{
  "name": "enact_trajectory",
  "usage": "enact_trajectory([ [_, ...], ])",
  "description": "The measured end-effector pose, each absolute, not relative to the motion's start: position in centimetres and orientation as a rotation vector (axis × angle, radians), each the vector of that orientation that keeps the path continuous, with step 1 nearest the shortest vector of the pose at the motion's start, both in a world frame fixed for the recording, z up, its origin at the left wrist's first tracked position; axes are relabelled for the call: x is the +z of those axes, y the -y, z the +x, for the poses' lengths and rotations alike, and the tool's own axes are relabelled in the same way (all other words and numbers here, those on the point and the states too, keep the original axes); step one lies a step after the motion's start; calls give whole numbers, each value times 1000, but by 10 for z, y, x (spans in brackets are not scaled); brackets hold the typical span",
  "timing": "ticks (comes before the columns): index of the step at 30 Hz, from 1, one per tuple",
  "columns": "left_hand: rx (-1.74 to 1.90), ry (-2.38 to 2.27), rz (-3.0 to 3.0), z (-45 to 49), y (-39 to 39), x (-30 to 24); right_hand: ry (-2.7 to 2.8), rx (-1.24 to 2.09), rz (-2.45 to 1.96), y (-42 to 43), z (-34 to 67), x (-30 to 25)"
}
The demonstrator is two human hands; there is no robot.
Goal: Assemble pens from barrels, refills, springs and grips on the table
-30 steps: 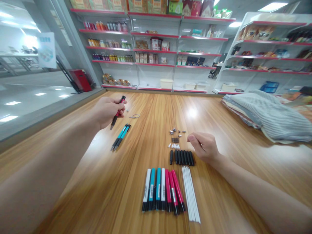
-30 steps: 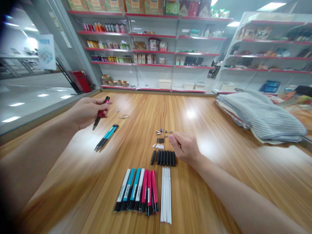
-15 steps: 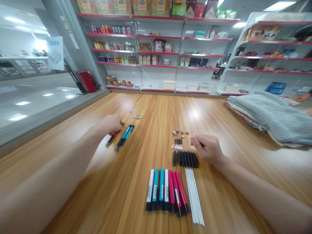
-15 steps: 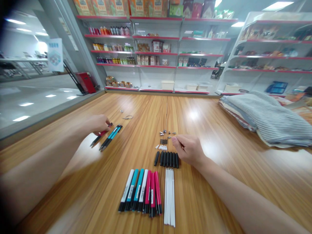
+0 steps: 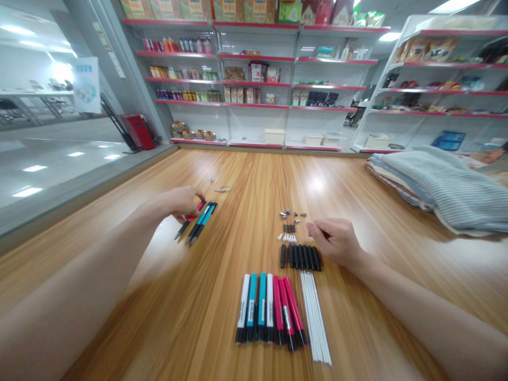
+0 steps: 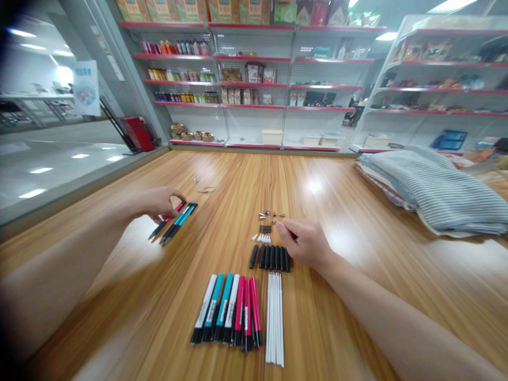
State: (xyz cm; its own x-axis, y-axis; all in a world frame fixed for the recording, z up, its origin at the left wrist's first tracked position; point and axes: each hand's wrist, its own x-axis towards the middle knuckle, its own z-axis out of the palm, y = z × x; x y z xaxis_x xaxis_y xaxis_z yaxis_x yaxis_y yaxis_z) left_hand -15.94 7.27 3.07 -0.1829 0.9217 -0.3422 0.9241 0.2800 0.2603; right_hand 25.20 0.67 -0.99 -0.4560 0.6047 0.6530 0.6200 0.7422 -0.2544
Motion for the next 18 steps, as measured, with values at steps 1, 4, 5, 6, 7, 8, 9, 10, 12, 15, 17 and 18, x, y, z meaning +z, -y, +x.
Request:
enact_trajectory([
  [1, 7, -2115, 1661, -159, -73, 30, 2181, -27, -918, -7, 252, -10],
  [4, 36, -2090, 1643, -157, -71, 30, 2180, -25, -921, -7, 252, -10],
  [5, 44, -2084, 1632, -156, -70, 31, 2179, -23, -920, -7, 251, -10],
  [6, 52, -2078, 1622, -155, -69, 31, 2178, -22, -919, -6, 251, -9],
  [7, 61, -2072, 1613, -154, -68, 32, 2177, -21, -918, -6, 251, -9],
  [8, 70, -2065, 1605, -153, -68, 32, 2176, -20, -918, -6, 251, -9],
  [9, 79, -2056, 1601, -153, -67, 33, 2175, -21, -918, -6, 251, -9],
  [10, 84, -2045, 1597, -153, -67, 33, 2174, -22, -920, -6, 251, -9],
  [12, 95, -2022, 1591, -155, -68, 32, 2172, -24, -925, -6, 252, -9],
  [15, 120, -2002, 1592, -157, -70, 30, 2174, -21, -935, -6, 252, -9],
  [17, 124, -1992, 1594, -157, -70, 31, 2177, -20, -939, -6, 252, -8],
  [18, 120, -1988, 1594, -156, -69, 31, 2179, -21, -937, -5, 252, -8],
])
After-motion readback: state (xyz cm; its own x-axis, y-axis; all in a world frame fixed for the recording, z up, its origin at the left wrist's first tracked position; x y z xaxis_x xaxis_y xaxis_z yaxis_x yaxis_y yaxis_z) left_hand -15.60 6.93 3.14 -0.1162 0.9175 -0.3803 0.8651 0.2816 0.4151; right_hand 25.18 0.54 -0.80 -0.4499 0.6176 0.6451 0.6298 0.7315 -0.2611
